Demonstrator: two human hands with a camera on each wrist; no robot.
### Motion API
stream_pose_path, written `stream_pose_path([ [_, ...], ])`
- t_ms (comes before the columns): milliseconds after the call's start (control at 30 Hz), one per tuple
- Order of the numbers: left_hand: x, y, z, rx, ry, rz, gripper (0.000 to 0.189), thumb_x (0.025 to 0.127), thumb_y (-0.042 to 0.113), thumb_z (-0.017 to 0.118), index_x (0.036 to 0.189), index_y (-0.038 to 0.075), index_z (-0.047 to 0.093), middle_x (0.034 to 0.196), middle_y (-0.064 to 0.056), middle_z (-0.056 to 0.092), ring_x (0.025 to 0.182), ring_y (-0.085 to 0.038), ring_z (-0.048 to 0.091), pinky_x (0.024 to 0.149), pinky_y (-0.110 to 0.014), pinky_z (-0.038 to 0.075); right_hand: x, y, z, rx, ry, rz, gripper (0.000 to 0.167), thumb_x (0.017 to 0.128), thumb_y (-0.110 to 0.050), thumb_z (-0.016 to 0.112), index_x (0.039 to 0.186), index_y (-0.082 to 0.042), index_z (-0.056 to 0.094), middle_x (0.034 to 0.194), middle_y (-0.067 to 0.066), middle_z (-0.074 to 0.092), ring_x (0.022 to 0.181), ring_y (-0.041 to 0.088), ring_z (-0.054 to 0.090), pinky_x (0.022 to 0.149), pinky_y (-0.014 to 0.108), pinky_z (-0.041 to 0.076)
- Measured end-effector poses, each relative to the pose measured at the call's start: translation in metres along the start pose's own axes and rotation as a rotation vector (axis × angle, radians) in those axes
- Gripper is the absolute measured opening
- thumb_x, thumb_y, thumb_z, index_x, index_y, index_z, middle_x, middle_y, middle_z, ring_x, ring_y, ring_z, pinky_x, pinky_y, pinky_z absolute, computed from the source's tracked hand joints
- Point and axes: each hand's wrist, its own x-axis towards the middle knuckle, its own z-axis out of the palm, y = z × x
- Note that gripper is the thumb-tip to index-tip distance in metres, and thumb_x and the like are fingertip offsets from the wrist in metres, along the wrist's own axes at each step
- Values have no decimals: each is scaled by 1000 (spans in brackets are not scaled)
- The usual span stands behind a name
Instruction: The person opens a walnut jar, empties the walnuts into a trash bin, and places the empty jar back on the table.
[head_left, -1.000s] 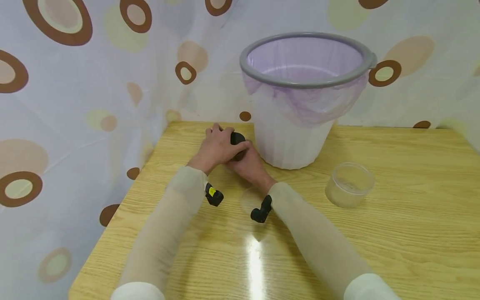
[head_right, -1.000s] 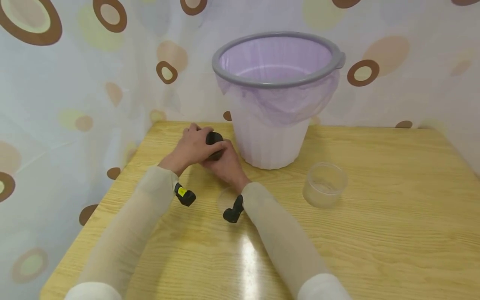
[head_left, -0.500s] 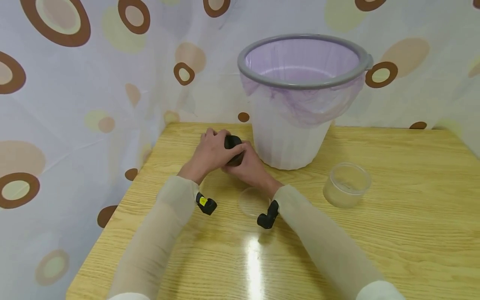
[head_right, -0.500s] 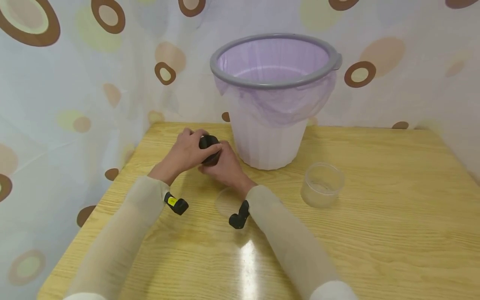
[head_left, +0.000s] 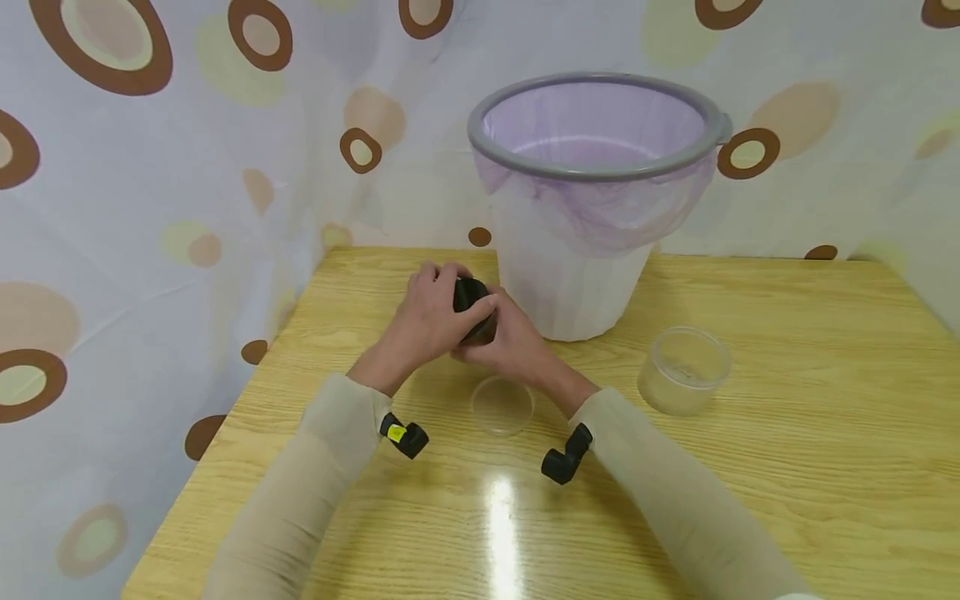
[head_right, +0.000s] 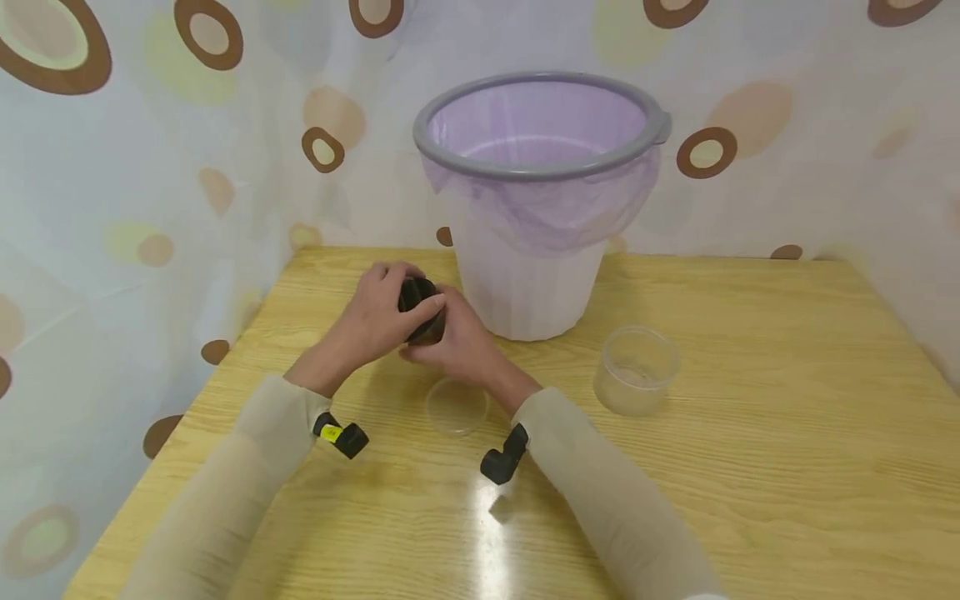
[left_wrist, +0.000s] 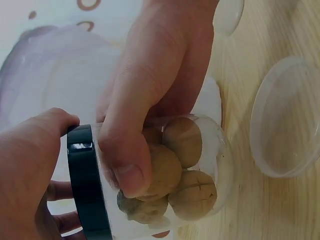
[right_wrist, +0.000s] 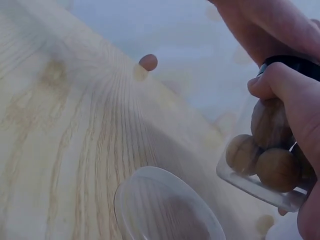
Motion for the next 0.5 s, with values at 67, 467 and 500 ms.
stream_pose_path([
  [67,-4,2,2,-17,6,22,57,95,58,54,128,12,53,126,-20,48,112,-36,45,90,-46,50,-5,-2,-3,1,-8,-15,72,80,-22,82,140,-13,43,133,7,49,113,22,57,94,39,53],
  [467,-23,16,13,-138,-42,87,53,95,54,57,131,15,54,131,-16,47,115,-31,49,94,-46,52,-39,-17,-22,-263,-7,-56,68,75,-19,84,131,-7,49,121,6,57,101,19,55,82,35,52],
  [500,-24,17,14,-153,-49,89,53,95,53,58,131,14,53,131,-16,47,115,-31,49,93,-46,53,-41,-18,-24,-311,-6,-54,68,74,-21,84,131,-7,49,120,7,57,100,20,54,82,36,52],
])
